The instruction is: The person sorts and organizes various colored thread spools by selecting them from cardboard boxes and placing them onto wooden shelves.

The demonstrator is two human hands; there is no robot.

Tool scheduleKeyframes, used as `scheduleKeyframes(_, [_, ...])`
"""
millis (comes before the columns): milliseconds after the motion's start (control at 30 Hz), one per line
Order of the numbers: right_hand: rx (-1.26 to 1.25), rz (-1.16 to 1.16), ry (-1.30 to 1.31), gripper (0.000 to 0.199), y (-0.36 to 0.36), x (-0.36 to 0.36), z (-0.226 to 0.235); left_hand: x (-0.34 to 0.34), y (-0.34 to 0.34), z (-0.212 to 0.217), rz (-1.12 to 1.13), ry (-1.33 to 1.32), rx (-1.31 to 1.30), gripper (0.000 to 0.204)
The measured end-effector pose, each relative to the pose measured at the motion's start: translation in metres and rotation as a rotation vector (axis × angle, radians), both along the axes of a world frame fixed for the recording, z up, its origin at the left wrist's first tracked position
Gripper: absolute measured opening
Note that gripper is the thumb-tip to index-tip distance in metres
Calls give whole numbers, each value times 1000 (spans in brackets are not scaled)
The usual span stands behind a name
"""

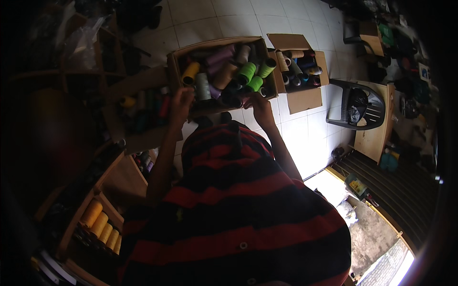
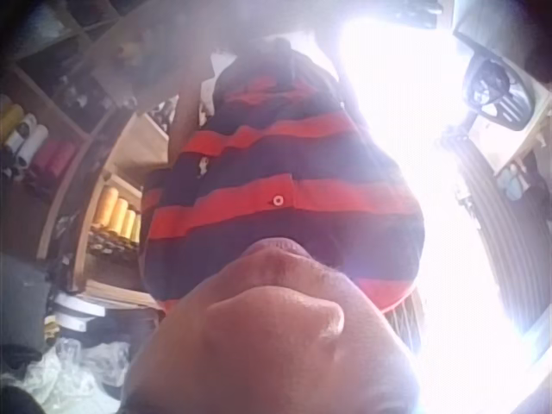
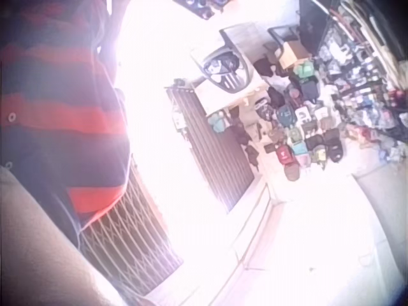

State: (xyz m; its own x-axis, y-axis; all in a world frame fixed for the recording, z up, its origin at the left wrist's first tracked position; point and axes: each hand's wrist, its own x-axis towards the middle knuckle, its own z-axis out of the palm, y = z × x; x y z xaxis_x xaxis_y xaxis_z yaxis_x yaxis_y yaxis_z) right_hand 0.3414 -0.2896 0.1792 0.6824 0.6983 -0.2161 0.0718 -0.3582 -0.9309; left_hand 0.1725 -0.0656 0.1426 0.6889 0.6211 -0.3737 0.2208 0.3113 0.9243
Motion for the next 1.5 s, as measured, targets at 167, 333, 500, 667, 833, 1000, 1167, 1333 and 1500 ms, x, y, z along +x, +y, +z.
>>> scheduleKeyframes(167, [22,25,-59,20,5,1,-8,-10,4,-15,-47,53,71,21])
scheduleKeyframes(333, [-21,34,-61,22,2,3,-8,-14,6,-19,-69,151,-46,19])
scheduleKeyframes(500, [-43,38,-91,21,2,3,-7,-15,5,-24,-12,77,12,22])
scheduleKeyframes(667, [-82,42,-115,13,4,-1,3,-13,8,-24,-89,145,6,30])
scheduleKeyframes(833, [-168,31,-129,15,0,-2,-4,-8,8,-17,-149,262,-90,35])
scheduleKeyframes(1000, [-129,18,-128,12,-6,-2,-8,-8,5,-23,-181,268,-73,32])
scheduleKeyframes(1167, [-112,10,-71,13,-9,-3,-7,-8,3,-31,-217,233,2,21])
scheduleKeyframes(1333, [-95,16,-53,16,-12,-3,-12,-10,-2,-47,-206,157,136,13])
scheduleKeyframes(1500, [-72,16,-55,17,-13,-3,-13,-7,-3,-43,-214,182,165,13])
